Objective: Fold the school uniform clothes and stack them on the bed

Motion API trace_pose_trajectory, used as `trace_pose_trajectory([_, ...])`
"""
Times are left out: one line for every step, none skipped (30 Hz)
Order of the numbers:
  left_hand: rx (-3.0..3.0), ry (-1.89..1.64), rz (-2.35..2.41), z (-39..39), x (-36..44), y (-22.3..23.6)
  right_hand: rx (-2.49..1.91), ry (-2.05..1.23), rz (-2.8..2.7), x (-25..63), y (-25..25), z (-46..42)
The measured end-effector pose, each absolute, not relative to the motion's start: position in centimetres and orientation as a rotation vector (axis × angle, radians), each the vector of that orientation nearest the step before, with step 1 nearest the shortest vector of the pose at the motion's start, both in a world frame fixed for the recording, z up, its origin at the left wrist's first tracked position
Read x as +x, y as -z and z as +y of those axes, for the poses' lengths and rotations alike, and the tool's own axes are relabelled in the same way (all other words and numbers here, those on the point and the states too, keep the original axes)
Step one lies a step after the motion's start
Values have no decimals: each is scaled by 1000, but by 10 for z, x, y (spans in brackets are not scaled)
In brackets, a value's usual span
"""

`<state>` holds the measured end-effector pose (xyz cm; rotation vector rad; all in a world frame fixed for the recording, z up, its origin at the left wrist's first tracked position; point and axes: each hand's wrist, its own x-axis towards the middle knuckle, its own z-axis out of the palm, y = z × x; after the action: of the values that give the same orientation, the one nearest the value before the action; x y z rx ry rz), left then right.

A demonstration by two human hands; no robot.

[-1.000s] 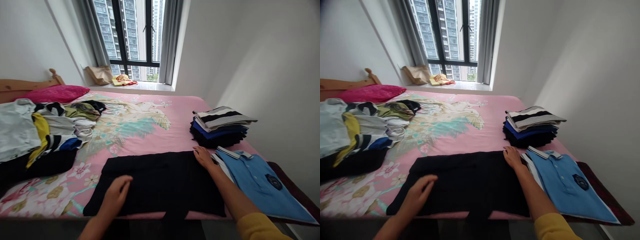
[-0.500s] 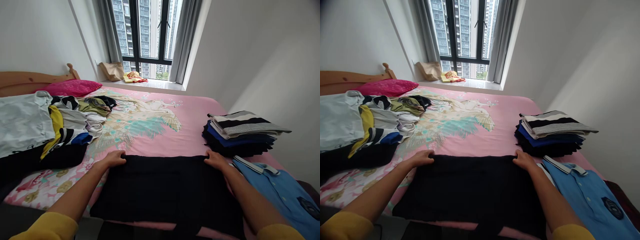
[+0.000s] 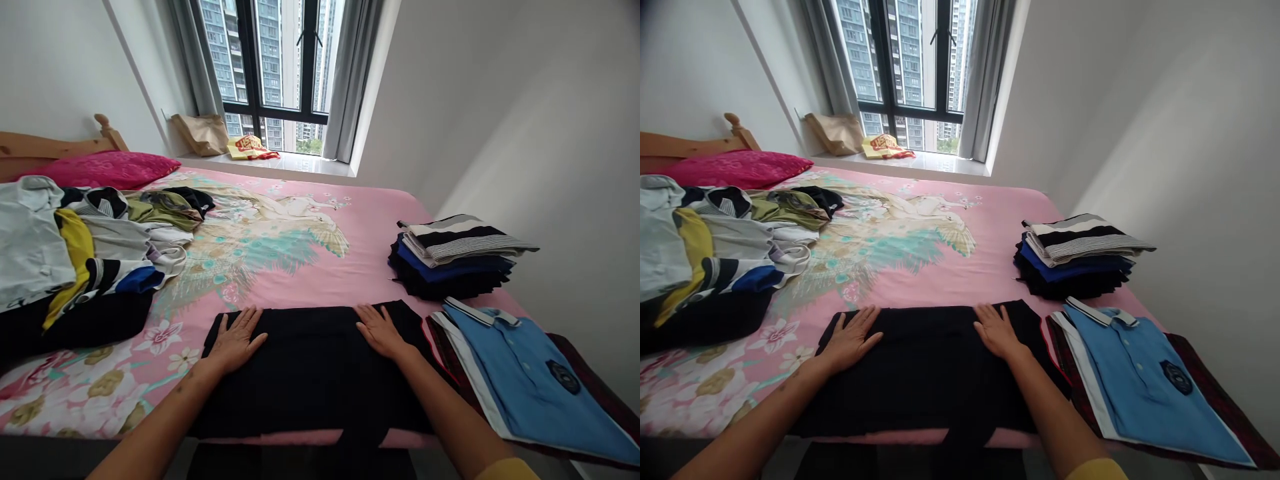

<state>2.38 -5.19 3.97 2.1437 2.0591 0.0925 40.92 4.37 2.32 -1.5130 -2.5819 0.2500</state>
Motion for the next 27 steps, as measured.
trace_pose_trajectory([2096, -58, 2078, -52, 22, -35, -1665, -239, -2558, 418, -17, 43])
trace_pose_trajectory([2069, -39, 2089, -52, 20, -32, -1818, -214, -2503, 428, -14, 43])
trace_pose_trajectory([2058, -26, 2091, -51, 19, -30, -1947, -182, -2432, 435, -12, 44])
trace_pose_trajectory([2053, -16, 2088, -49, 19, -30, -2023, -152, -2372, 440, -13, 44])
trace_pose_trajectory([2047, -8, 2091, -48, 20, -31, -2037, -136, -2342, 441, -16, 43])
trace_pose_trajectory([2038, -2, 2104, -47, 23, -33, -1998, -130, -2336, 438, -21, 41])
trace_pose_trajectory([2026, -1, 2127, -46, 27, -36, -1913, -131, -2352, 432, -26, 38])
trace_pose_trajectory([2020, -8, 2153, -46, 31, -39, -1799, -136, -2382, 424, -31, 34])
trace_pose_trajectory([2028, -25, 2171, -47, 37, -41, -1681, -141, -2413, 415, -34, 30])
trace_pose_trajectory([2054, -56, 2173, -49, 42, -43, -1587, -145, -2434, 408, -37, 27])
trace_pose_trajectory([2093, -97, 2156, -51, 46, -45, -1535, -148, -2436, 403, -39, 26])
trace_pose_trajectory([2138, -143, 2125, -53, 49, -45, -1525, -148, -2420, 400, -40, 26])
trace_pose_trajectory([2176, -187, 2089, -54, 51, -45, -1540, -147, -2394, 400, -41, 28])
trace_pose_trajectory([2195, -226, 2065, -55, 51, -45, -1564, -148, -2368, 402, -41, 31])
trace_pose_trajectory([2191, -260, 2066, -54, 50, -45, -1579, -149, -2352, 405, -42, 36])
trace_pose_trajectory([2169, -288, 2086, -51, 48, -44, -1575, -147, -2349, 407, -44, 42])
trace_pose_trajectory([2138, -310, 2116, -47, 46, -44, -1555, -144, -2358, 408, -45, 48])
trace_pose_trajectory([2105, -328, 2147, -42, 43, -44, -1525, -141, -2376, 407, -47, 54])
trace_pose_trajectory([2078, -341, 2170, -35, 41, -44, -1497, -140, -2396, 404, -49, 59])
trace_pose_trajectory([2061, -348, 2181, -29, 40, -44, -1475, -138, -2410, 398, -50, 64])
trace_pose_trajectory([2052, -349, 2182, -23, 40, -43, -1460, -136, -2418, 391, -50, 68])
trace_pose_trajectory([2048, -346, 2178, -18, 40, -42, -1461, -138, -2433, 383, -49, 72])
trace_pose_trajectory([2049, -339, 2170, -14, 41, -40, -1476, -148, -2456, 374, -47, 75])
trace_pose_trajectory([2052, -333, 2163, -11, 43, -37, -1502, -163, -2483, 366, -43, 79])
trace_pose_trajectory([2054, -330, 2162, -9, 44, -33, -1537, -183, -2510, 359, -39, 83])
trace_pose_trajectory([2058, -331, 2169, -9, 45, -29, -1577, -205, -2530, 353, -34, 88])
trace_pose_trajectory([2063, -339, 2183, -9, 45, -25, -1622, -223, -2536, 349, -29, 93])
